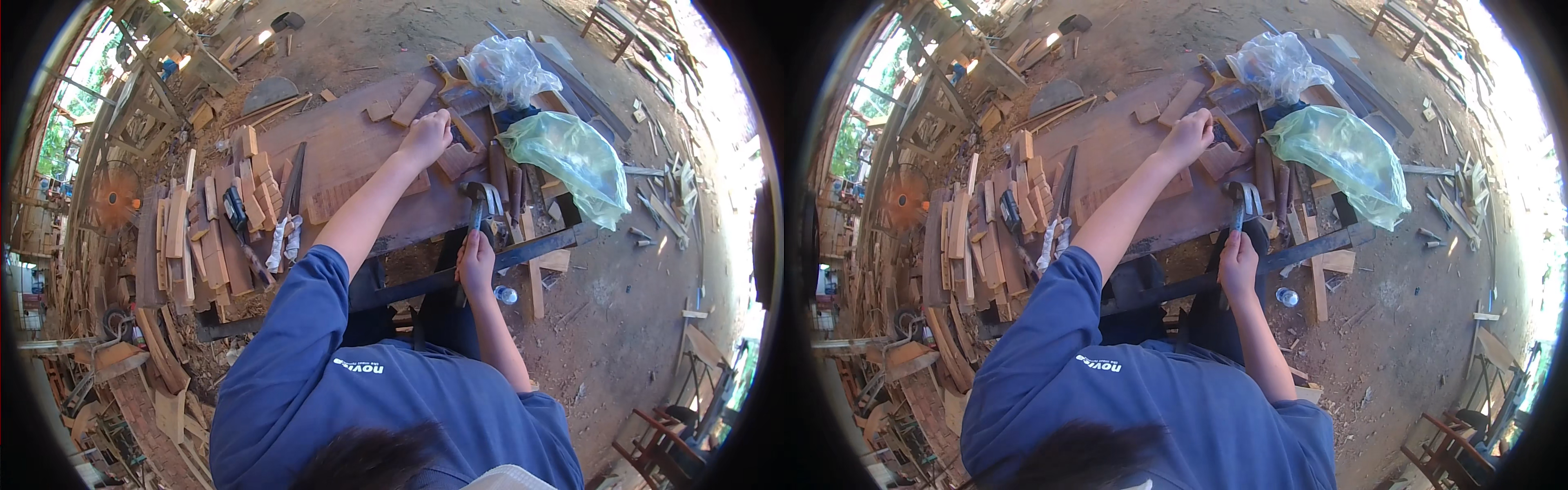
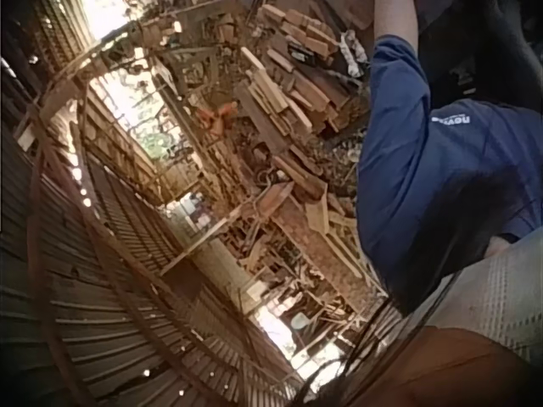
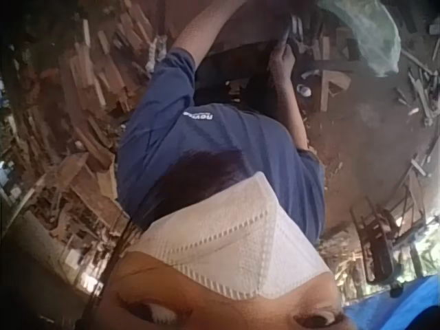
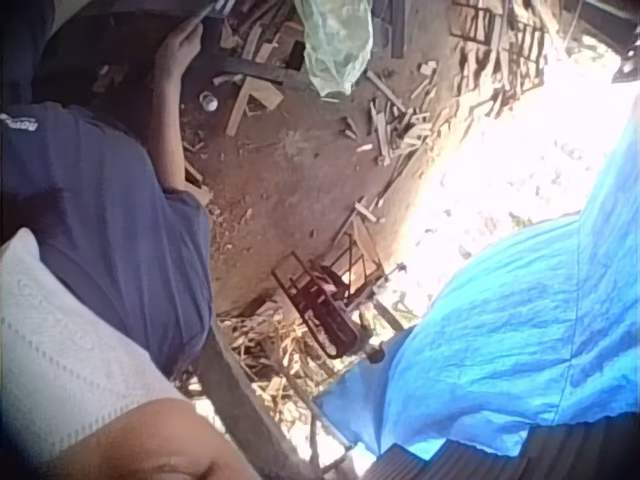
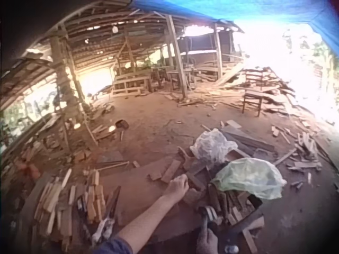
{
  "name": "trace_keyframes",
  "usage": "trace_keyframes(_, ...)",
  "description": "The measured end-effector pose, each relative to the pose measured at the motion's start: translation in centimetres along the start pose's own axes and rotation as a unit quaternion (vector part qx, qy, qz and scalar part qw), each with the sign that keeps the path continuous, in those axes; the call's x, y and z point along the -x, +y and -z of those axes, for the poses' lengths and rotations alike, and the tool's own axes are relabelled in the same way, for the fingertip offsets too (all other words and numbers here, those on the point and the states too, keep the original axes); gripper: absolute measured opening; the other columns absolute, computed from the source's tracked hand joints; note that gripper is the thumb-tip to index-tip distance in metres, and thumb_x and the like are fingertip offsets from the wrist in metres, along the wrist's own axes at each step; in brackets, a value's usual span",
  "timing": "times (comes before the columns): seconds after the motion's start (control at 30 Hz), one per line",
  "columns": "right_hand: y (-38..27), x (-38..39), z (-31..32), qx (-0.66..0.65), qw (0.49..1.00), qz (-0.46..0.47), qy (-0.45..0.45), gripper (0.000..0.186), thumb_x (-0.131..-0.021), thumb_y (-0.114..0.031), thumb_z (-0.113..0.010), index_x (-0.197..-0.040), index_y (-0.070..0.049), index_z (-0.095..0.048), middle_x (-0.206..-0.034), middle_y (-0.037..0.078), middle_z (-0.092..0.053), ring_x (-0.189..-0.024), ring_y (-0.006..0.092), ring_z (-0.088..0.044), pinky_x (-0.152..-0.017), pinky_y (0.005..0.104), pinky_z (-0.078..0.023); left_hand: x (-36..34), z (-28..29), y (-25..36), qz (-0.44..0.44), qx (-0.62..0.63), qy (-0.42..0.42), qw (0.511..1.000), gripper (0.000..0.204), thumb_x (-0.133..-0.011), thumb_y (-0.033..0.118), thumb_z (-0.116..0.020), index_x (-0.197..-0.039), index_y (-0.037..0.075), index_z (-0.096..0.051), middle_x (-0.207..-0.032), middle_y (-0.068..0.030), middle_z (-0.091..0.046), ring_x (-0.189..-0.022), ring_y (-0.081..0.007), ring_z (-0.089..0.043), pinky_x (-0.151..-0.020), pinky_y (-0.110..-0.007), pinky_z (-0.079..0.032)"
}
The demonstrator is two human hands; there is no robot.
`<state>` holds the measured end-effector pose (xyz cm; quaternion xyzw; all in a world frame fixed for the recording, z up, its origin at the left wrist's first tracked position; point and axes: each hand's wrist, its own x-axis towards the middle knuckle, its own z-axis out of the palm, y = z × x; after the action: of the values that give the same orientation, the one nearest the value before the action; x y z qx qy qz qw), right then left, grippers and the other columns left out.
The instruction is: The person is using a hammer to drive a nail into a piece of wood.
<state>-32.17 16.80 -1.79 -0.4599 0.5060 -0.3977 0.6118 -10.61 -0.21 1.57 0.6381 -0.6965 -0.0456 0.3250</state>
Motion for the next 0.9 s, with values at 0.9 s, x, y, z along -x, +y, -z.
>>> trace_keyframes(0.9, -1.1, 0.3, -0.4, 0.010, 1.000, -0.003, 0.008, 0.038, -0.105, -0.035, -0.040, -0.078, -0.008, -0.044, -0.056, -0.001, -0.043, -0.038, 0.0082, -0.041, -0.033, 0.0253, -0.036, 9.2, 11.4, -0.9, 0.123, 0.030, -0.222, 0.967, 0.015, -0.078, 0.000, -0.058, -0.092, 0.000, -0.052, -0.083, -0.0185, -0.065, -0.081, -0.0337, -0.065, -0.073, -0.041, -0.050)
